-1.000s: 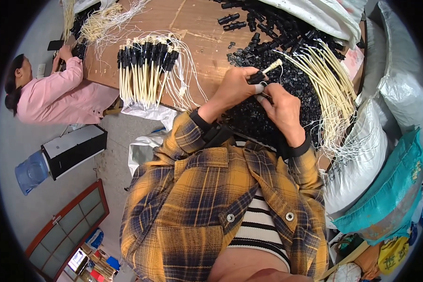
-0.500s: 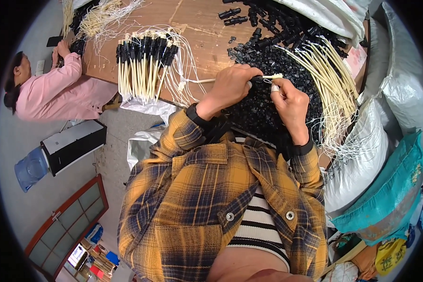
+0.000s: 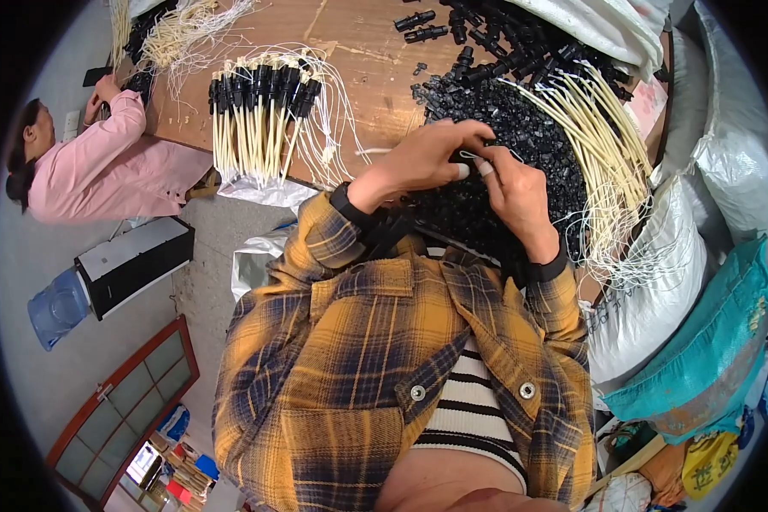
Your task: The person assembles components by hand, picking up a black plastic connector and a white tube, fitting them together, and then threading a white cord through the assembly before placing it onto a pile.
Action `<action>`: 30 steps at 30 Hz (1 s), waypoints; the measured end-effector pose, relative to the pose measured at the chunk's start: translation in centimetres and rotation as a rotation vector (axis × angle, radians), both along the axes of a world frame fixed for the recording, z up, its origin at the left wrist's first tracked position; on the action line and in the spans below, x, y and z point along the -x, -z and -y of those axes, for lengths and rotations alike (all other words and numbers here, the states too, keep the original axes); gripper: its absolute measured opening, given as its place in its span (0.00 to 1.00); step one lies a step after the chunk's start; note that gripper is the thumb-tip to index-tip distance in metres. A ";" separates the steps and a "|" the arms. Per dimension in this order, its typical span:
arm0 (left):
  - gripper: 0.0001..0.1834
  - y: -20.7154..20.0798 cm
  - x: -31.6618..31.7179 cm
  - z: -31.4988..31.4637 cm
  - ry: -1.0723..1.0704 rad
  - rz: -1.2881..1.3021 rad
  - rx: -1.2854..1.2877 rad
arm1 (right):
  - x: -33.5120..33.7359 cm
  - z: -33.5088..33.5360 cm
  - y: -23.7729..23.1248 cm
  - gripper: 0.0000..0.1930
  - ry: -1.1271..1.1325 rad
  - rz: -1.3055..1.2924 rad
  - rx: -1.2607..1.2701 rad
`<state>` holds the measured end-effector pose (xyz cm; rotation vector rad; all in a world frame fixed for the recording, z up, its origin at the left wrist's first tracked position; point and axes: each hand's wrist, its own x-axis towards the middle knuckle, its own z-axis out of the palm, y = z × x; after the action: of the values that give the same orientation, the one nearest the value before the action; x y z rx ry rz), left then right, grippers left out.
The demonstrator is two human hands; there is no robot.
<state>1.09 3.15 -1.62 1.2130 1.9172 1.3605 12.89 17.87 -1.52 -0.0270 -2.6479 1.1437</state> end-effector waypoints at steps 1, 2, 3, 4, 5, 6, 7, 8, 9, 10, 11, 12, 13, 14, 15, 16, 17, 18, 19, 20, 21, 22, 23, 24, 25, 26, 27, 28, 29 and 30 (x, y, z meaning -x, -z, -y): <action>0.22 -0.2 0.2 -0.1 0.003 -0.002 -0.002 | 0.0 0.0 0.1 0.05 0.045 0.000 -0.048; 0.20 -0.6 0.5 -0.1 -0.039 -0.128 -0.044 | 0.0 -0.1 0.2 0.05 0.090 0.000 -0.097; 0.17 -0.9 0.7 -0.3 -0.082 -0.253 -0.086 | 0.0 -0.3 0.2 0.05 0.092 -0.003 -0.098; 0.11 -0.6 0.7 -0.3 -0.120 -0.267 -0.135 | 0.0 -0.3 0.1 0.07 0.087 -0.009 -0.087; 0.11 -0.5 0.7 -0.2 -0.124 -0.271 -0.133 | 0.1 -0.2 0.1 0.08 0.081 -0.015 -0.076; 0.11 -0.5 0.6 -0.2 -0.132 -0.258 -0.209 | 0.1 -0.1 -0.2 0.08 0.077 -0.018 -0.073; 0.11 -0.4 0.6 -0.3 -0.137 -0.244 -0.285 | 0.1 0.1 -0.4 0.08 0.077 -0.024 0.069; 0.11 -0.3 0.5 -0.3 -0.138 -0.247 -0.282 | 0.1 0.2 -0.5 0.09 0.076 -0.030 0.213; 0.10 -0.2 0.3 -0.4 -0.094 -0.317 -0.303 | 0.1 0.1 -0.3 0.09 0.075 -0.032 0.216; 0.10 0.0 0.4 -0.3 -0.048 -0.387 -0.324 | 0.0 0.0 0.1 0.08 0.059 0.008 0.180; 0.10 0.4 0.7 -0.2 -0.046 -0.391 -0.322 | -0.1 -0.1 0.5 0.07 0.045 0.049 0.144; 0.09 1.2 1.4 -0.2 -0.143 -0.368 -0.242 | -0.2 -0.3 0.8 0.07 0.046 0.045 0.147; 0.08 1.9 2.4 -0.1 -0.241 -0.346 -0.161 | -0.3 -0.3 1.0 0.06 0.142 0.084 0.242; 0.08 2.8 4.2 0.1 -0.397 -0.364 -0.052 | -0.5 -0.5 1.3 0.06 0.239 0.125 0.336; 0.08 3.6 5.8 -0.2 -0.393 -0.367 -0.051 | -0.7 -0.8 1.6 0.06 0.307 0.135 0.384; 0.10 4.4 7.3 -0.7 -0.527 -0.265 0.051 | -0.7 -1.0 1.3 0.06 0.330 0.175 0.401; 0.12 4.9 8.7 -0.7 -0.668 -0.167 0.153 | -0.6 -1.0 0.6 0.06 0.345 0.211 0.418; 0.12 5.5 9.8 -0.7 -0.670 -0.175 0.155 | -0.6 -0.9 0.6 0.06 0.341 0.206 0.423; 0.11 6.1 10.5 -0.8 -0.588 -0.280 0.232 | -0.6 -0.9 0.8 0.06 0.349 0.183 0.418; 0.10 6.7 11.1 -0.8 -0.504 -0.384 0.308 | -0.6 -0.9 0.9 0.06 0.356 0.161 0.413; 0.10 7.2 11.6 -0.6 -0.505 -0.388 0.307 | -0.5 -1.0 1.1 0.06 0.355 0.157 0.414; 0.10 7.3 11.7 -0.7 -0.513 -0.387 0.301 | -0.6 -1.3 1.3 0.06 0.372 0.167 0.437; 0.10 7.4 11.7 -0.7 -0.525 -0.385 0.296 | -0.7 -1.4 1.5 0.06 0.386 0.178 0.461; 0.10 7.4 11.8 -0.3 -0.522 -0.385 0.296 | -0.7 -1.5 1.7 0.06 0.389 0.179 0.462; 0.09 6.9 11.6 0.0 -0.578 -0.163 0.280 | -0.5 -1.6 1.9 0.06 0.403 0.191 0.511; 0.08 6.2 11.0 0.0 -0.626 0.062 0.261 | -0.5 -1.8 1.9 0.07 0.422 0.205 0.558; 0.08 5.5 10.2 -0.3 -0.617 0.067 0.260 | -0.4 -1.9 1.9 0.07 0.432 0.206 0.555; 0.06 4.5 9.0 -0.7 -0.585 0.230 0.154 | -0.2 -1.9 2.1 0.07 0.453 0.230 0.618; 0.06 3.7 7.4 -1.0 -0.555 0.395 0.049 | -0.1 -1.9 2.2 0.08 0.471 0.257 0.680; 0.06 2.9 5.6 -1.2 -0.453 0.417 -0.078 | 0.2 -1.6 2.2 0.08 0.468 0.259 0.678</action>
<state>-4.48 4.31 -4.51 0.4727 1.9020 1.7636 12.70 19.47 -3.69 -0.9126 -2.1182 1.8631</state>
